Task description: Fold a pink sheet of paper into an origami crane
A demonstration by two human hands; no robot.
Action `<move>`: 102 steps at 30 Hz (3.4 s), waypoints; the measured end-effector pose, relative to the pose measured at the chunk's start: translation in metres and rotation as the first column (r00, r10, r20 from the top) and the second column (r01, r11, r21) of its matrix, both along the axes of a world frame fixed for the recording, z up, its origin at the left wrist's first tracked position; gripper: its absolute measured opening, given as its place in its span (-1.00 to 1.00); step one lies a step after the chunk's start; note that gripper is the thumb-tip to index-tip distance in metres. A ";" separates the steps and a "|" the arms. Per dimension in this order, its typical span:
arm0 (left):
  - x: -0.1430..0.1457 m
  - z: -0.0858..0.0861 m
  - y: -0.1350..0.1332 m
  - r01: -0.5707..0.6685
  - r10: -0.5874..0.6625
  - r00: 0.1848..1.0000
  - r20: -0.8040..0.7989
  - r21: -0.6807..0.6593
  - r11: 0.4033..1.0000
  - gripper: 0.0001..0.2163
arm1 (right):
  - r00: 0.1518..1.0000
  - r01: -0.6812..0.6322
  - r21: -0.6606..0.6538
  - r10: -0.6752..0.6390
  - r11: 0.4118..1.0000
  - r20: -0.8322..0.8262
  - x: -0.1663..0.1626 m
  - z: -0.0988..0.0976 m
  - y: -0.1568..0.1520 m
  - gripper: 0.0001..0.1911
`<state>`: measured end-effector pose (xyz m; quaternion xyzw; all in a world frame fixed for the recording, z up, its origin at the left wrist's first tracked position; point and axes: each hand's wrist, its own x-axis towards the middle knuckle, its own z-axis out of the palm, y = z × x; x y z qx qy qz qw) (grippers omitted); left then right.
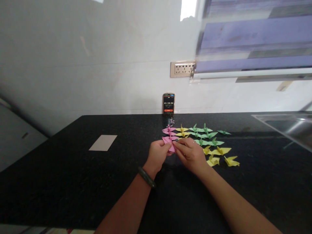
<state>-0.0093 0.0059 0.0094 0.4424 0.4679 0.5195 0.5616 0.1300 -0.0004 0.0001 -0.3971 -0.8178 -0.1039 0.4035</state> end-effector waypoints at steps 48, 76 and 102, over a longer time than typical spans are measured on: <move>0.002 0.005 -0.004 -0.019 0.031 0.988 0.150 -0.077 0.997 -0.72 | 0.811 -0.360 -0.573 -0.056 0.736 -0.582 -0.010 0.003 -0.001 -0.77; -0.002 0.000 -0.006 0.341 -0.340 0.940 0.032 -0.110 0.933 -0.73 | 0.687 -0.511 -0.592 -0.117 0.623 -0.717 0.007 0.008 0.010 -0.63; 0.001 -0.003 0.000 0.125 -0.127 0.992 0.025 0.073 0.989 -0.81 | 0.847 -0.220 -0.645 -0.184 0.732 -0.498 -0.005 0.003 0.004 -0.79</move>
